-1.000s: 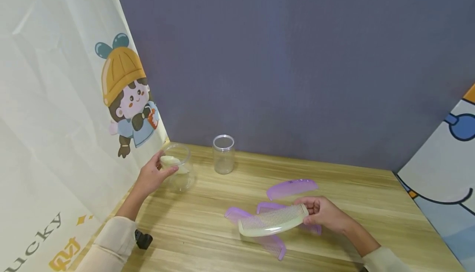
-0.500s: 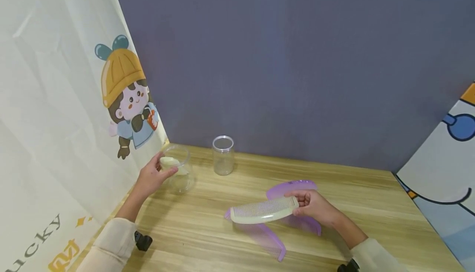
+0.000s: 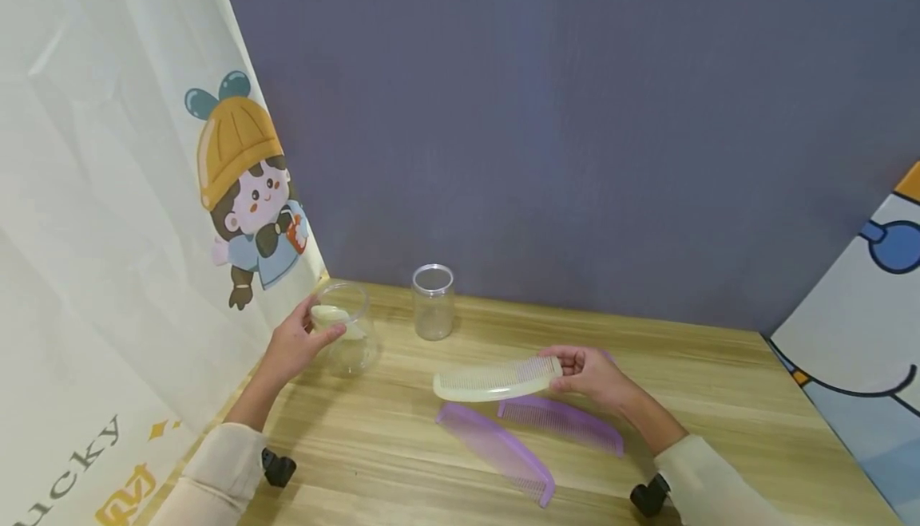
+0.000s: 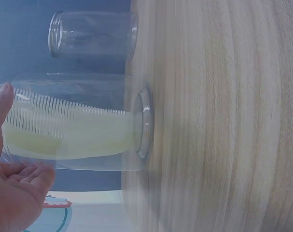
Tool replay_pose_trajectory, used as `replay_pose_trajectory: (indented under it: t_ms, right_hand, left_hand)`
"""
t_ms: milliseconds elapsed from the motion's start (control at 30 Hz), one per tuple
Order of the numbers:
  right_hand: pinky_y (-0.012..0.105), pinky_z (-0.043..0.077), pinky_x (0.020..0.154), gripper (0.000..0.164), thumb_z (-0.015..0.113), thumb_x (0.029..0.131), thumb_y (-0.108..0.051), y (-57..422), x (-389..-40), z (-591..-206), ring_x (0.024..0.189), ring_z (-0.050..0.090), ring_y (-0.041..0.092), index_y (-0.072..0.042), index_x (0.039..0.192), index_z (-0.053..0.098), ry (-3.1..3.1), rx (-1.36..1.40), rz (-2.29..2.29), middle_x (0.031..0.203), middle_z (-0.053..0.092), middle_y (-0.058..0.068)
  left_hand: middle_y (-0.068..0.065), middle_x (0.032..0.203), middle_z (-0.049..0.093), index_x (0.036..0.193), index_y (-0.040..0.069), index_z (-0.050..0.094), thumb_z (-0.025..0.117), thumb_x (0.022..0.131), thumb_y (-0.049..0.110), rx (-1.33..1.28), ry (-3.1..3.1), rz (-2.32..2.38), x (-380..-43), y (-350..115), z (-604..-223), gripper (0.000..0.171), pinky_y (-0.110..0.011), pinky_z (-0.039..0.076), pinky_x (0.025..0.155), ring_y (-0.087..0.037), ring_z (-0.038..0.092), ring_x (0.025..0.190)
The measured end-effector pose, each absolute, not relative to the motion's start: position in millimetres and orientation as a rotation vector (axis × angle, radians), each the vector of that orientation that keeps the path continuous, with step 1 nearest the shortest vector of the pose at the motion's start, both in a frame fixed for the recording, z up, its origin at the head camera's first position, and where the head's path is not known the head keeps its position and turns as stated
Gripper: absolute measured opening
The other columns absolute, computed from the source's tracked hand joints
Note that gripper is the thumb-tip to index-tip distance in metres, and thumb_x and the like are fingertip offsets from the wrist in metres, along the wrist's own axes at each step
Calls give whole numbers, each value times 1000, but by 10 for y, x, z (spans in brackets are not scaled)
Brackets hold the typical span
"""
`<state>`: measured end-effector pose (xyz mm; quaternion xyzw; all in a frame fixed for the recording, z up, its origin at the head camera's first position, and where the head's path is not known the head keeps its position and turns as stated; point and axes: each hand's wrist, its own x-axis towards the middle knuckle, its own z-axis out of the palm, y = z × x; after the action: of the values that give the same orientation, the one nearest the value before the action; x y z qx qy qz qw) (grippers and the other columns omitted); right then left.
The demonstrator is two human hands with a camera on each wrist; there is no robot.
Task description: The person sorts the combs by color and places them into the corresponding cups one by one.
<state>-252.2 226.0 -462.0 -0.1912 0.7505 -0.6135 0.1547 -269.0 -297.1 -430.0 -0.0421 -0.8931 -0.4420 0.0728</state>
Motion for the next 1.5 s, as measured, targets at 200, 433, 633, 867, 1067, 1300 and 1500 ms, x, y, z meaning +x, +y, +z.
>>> replay_pose_trajectory:
  t_ms: [200,433,633,867,1067,1300,1500]
  right_hand:
    - [23,62,78,66,80,87,-7,2182,-2581,-4576,89,68,9,14,141,48,2131,-543,-1767,108,71,6]
    - [21,62,76,67,76,89,-3,2116,-2657,-4546,89,70,8,18,142,42,2050,-597,-1820,106,74,-1]
    - [20,60,71,67,78,88,-6,2036,-2711,-4495,81,67,6,15,143,45,2089,-569,-1816,96,72,-6]
    - [20,56,64,60,75,89,-4,1925,-2772,-4392,68,59,4,13,140,50,2150,-651,-1812,78,63,-8]
    - [22,56,62,63,76,88,-2,1787,-2855,-4277,67,61,6,13,142,48,2157,-616,-1842,76,63,-7]
    - [24,56,62,61,80,86,-6,1619,-2917,-4162,67,61,7,9,140,54,2191,-600,-1871,78,66,-4]
    - [26,55,64,58,79,88,-8,1474,-2985,-4075,60,55,9,1,141,57,2269,-583,-1861,63,53,-6]
  left_hand:
    - [-31,160,33,160,-4,16,72,94,46,-123,-2680,-1329,-2680,-2978,-4311,100,-58,36,120,-52,35,146]
    - [-31,160,33,161,-2,15,72,94,47,-112,-2679,-1339,-2671,-2982,-4313,101,-58,37,120,-52,35,146]
    - [-32,160,34,161,-2,15,72,94,47,-112,-2674,-1346,-2659,-2978,-4319,100,-58,37,119,-52,35,146]
    - [-33,159,35,161,-4,16,71,94,46,-116,-2677,-1324,-2654,-2969,-4304,100,-58,37,120,-52,36,145]
    - [-35,158,34,161,-4,16,71,94,45,-124,-2670,-1329,-2659,-2960,-4281,99,-59,36,119,-54,36,144]
    - [-34,157,36,161,-3,17,72,94,44,-122,-2666,-1338,-2673,-2967,-4309,98,-59,37,119,-54,37,144]
    - [-34,160,31,161,-2,16,70,95,47,-115,-2689,-1336,-2666,-2969,-4305,99,-60,38,118,-54,35,144]
